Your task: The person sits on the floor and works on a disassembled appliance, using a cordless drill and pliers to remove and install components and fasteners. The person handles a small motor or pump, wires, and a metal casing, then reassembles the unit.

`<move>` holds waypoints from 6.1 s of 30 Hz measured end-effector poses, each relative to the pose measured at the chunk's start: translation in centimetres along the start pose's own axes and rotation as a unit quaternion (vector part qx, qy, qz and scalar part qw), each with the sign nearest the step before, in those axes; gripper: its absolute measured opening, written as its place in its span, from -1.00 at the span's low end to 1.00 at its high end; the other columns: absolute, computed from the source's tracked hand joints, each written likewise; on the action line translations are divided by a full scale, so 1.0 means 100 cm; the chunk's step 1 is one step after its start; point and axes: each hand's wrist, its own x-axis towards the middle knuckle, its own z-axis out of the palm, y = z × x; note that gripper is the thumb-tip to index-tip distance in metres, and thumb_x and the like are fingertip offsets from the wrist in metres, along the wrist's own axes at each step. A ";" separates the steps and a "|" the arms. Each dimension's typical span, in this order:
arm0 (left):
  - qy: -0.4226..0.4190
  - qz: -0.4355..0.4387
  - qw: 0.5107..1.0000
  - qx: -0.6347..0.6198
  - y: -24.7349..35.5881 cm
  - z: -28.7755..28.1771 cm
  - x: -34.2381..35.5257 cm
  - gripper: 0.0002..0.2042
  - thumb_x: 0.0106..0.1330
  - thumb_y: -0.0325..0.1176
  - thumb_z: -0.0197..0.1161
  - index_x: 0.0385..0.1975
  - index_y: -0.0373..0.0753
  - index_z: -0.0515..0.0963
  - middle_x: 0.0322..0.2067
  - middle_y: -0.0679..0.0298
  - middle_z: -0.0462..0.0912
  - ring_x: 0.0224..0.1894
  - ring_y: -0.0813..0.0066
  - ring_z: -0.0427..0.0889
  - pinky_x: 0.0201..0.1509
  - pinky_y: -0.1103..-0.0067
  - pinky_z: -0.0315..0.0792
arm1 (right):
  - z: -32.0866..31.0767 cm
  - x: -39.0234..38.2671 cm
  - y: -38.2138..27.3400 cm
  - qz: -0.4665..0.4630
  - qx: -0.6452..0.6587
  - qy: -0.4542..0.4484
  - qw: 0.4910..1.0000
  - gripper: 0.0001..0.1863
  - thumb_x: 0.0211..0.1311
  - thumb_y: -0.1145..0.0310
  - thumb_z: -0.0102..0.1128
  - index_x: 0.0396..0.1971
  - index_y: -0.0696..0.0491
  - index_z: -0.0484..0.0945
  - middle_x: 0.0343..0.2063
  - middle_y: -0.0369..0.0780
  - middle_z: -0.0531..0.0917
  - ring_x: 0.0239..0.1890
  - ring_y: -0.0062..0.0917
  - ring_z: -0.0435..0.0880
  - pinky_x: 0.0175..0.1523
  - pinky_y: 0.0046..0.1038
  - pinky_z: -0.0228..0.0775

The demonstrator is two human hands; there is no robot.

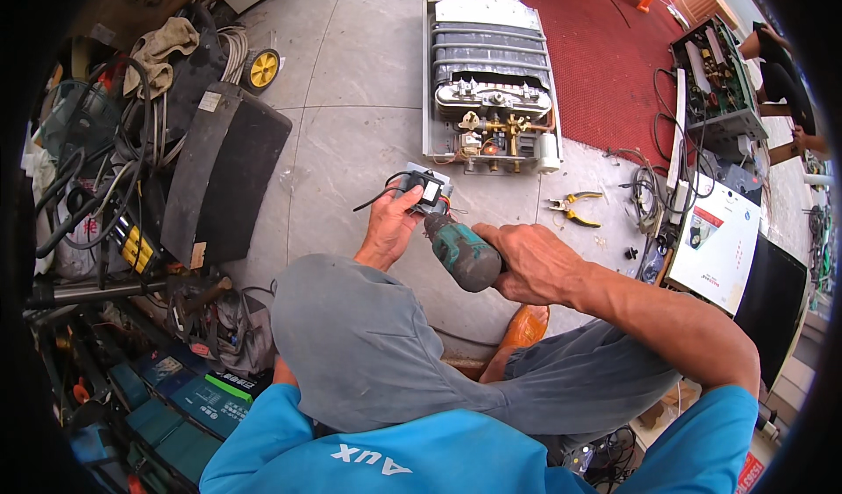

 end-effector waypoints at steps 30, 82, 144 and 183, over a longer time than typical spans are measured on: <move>-0.014 -0.041 0.999 -0.005 -0.005 -0.002 0.004 -0.65 0.48 -0.42 0.36 0.19 -0.31 0.51 0.03 0.13 0.74 0.05 0.27 0.76 0.22 0.23 0.65 | 0.004 0.001 0.002 0.055 0.017 -0.017 0.998 -0.58 0.16 0.42 0.29 0.07 0.09 0.57 -0.30 0.14 0.73 -0.18 0.19 0.70 -0.08 -0.03 0.57; 0.012 -0.051 0.996 0.075 -0.016 -0.024 0.013 -0.62 0.42 -0.51 0.35 0.20 -0.35 0.52 -0.06 0.15 0.74 -0.11 0.35 0.79 -0.14 0.44 0.67 | 0.026 0.014 -0.001 0.095 -0.015 -0.034 0.995 -0.58 0.18 0.32 0.38 0.00 0.16 0.56 -0.32 0.16 0.74 -0.19 0.19 0.73 -0.05 0.03 0.59; 0.124 -0.110 0.921 0.352 -0.012 -0.104 -0.016 -0.65 0.37 -0.31 0.47 0.02 -0.36 0.58 -0.09 0.09 0.74 -0.05 0.29 0.77 -0.05 0.30 0.69 | 0.017 0.012 0.033 0.238 0.210 0.033 0.948 -0.60 0.17 0.14 0.49 -0.32 0.26 0.74 -0.51 -0.08 0.74 -0.41 -0.34 0.76 -0.21 -0.29 0.60; -0.104 -0.043 0.994 -0.015 0.019 -0.044 0.022 -0.82 0.53 -0.38 0.37 0.01 -0.27 0.62 -0.15 0.17 0.76 -0.16 0.44 0.73 -0.06 0.52 0.60 | -0.022 0.000 0.019 0.229 0.562 0.055 0.792 -0.76 0.30 0.40 0.47 -0.20 0.11 0.55 -0.48 -0.26 0.65 -0.51 -0.57 0.67 -0.34 -0.45 0.65</move>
